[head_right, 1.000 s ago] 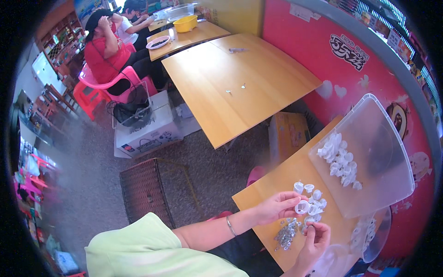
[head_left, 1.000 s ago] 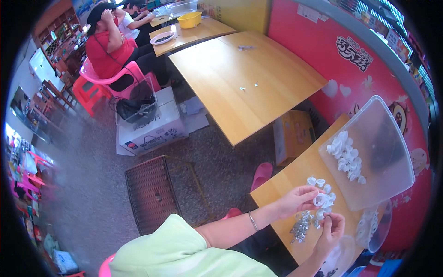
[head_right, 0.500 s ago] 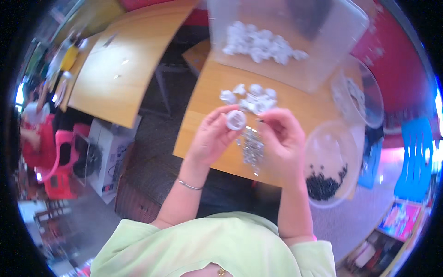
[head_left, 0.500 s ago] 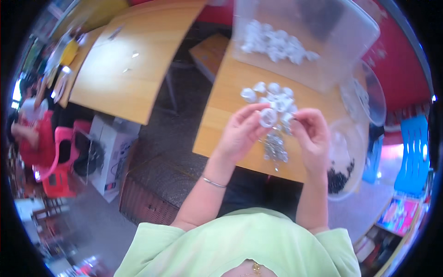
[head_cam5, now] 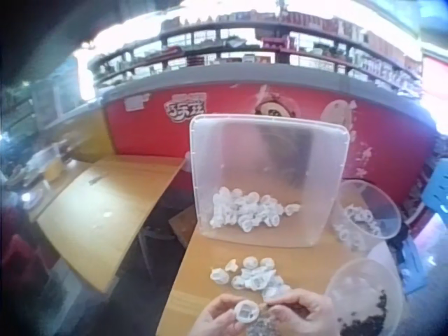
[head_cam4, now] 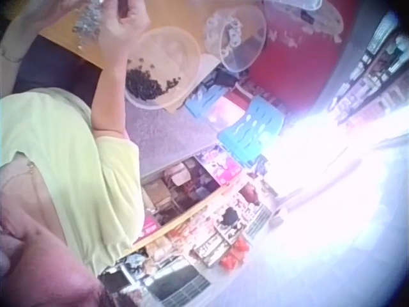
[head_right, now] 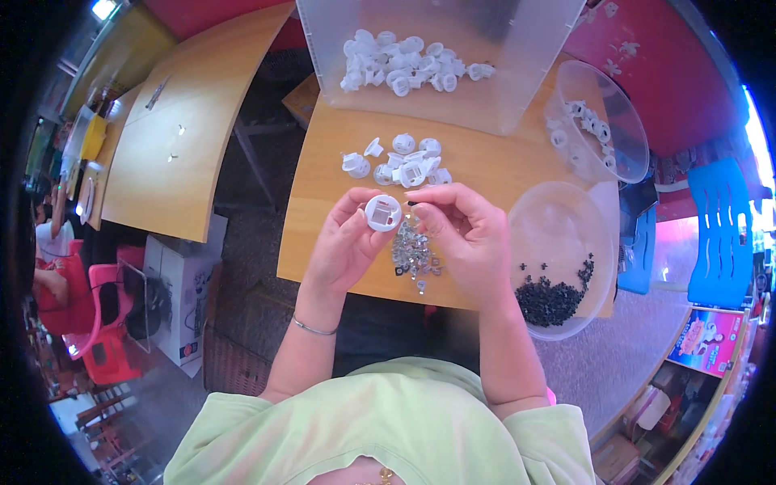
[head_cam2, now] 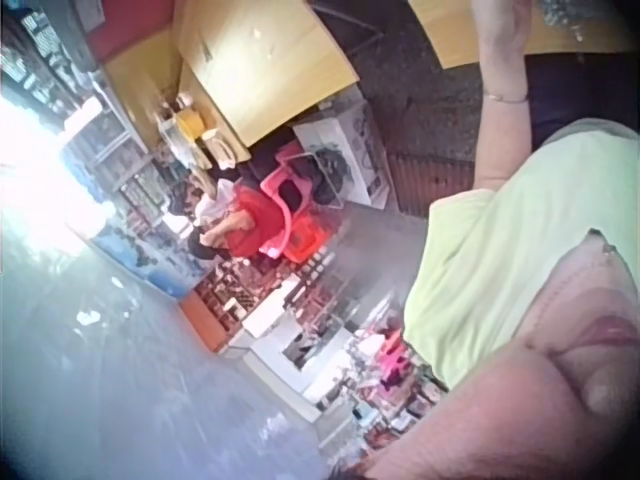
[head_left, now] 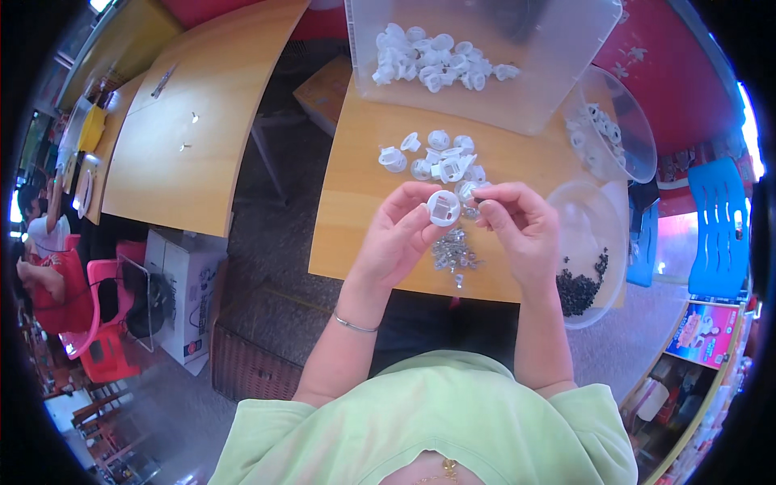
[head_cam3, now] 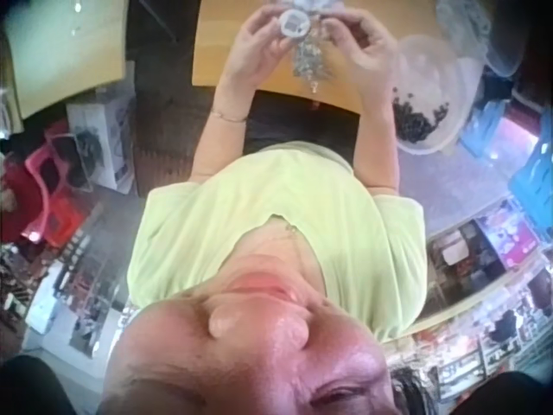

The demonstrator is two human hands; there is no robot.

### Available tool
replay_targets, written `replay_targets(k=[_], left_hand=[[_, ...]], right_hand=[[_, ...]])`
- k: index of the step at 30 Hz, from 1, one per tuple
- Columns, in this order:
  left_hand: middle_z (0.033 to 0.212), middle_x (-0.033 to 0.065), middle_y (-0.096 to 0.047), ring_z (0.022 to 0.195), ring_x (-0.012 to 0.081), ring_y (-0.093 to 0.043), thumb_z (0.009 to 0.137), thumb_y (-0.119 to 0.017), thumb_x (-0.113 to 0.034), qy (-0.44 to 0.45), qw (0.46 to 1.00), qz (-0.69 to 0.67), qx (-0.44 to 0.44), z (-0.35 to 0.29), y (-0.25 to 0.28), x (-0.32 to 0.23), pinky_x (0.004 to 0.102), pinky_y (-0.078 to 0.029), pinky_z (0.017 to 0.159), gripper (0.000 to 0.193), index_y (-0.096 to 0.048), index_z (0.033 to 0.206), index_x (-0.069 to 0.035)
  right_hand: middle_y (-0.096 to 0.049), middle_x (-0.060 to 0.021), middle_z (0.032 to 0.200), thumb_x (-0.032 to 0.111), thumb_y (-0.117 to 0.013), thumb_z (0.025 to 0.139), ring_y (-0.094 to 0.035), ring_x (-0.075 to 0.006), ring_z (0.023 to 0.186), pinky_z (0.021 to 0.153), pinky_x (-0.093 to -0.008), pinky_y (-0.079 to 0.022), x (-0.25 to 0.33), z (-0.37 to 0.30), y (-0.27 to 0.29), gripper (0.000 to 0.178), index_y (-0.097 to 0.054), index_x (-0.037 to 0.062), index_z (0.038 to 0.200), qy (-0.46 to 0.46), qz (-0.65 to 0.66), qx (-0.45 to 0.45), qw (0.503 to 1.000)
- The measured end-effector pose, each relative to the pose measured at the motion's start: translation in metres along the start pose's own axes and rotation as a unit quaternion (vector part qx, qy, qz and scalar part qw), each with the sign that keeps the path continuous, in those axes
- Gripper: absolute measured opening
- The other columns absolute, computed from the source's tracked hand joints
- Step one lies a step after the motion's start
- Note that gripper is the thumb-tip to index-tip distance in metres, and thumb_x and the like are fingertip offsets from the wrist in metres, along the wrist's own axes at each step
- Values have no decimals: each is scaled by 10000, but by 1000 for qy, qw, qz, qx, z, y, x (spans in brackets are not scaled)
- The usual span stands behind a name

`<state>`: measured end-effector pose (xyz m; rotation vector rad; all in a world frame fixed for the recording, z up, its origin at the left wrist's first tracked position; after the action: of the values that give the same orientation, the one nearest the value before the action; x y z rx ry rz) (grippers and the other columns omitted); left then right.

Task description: The person assembles components by inserting metal clips into white plastic pieces by hand, occasionally picking up and repositioning a yellow plastic tub on the table.

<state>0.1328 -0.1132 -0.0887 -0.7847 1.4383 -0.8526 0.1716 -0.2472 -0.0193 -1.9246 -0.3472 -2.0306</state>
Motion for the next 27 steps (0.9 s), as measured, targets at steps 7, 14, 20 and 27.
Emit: replay_targets(k=[7, 14, 20, 27], left_hand=[[1057, 94, -583, 988, 183, -592, 858, -595, -83, 1, 1000, -13, 19, 2, -5, 1, 317, -507, 874, 237, -520, 1075, -24], [1026, 65, -598, 965, 148, -588, 851, -596, -51, 1, 1000, -7, 21, 2, -13, -1, 307, -496, 858, 207, -549, 1053, -42], [1028, 69, -595, 948, 139, -585, 847, -598, -44, 3, 1000, -14, 22, -1, -13, -1, 290, -498, 835, 231, -548, 1073, -36], [1033, 74, -602, 932, 135, -589, 843, -610, -51, -3, 999, -5, 33, -3, -10, 0, 282, -498, 816, 263, -549, 1098, -29]], right_hand=[[-595, -12, 842, 23, -571, 864, -556, -51, 763, 686, -188, -455, 2, 2, 1, 103, -586, -3, 963, -2, -14, -18, 1000], [-578, -19, 871, -1, -580, 847, -551, -59, 746, 682, -198, -453, -1, 4, -4, 85, -575, 1, 932, 17, 15, -2, 1000], [-531, -35, 900, -21, -613, 801, -544, -74, 722, 656, -202, -446, 1, 4, -9, 69, -594, -4, 865, 60, -66, -3, 996], [-544, -37, 855, -11, -646, 765, -536, -79, 683, 595, -205, -438, 3, 2, -14, 80, -604, 4, 832, 80, -111, -20, 990]])
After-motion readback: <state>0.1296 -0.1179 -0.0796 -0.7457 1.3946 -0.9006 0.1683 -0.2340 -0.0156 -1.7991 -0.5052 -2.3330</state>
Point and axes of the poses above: each hand's wrist, its own z-axis towards the middle knuckle, its own y-axis out of the back of the hand, x = y × z, the point moved 6 cm from there along z, towards the middle knuckle
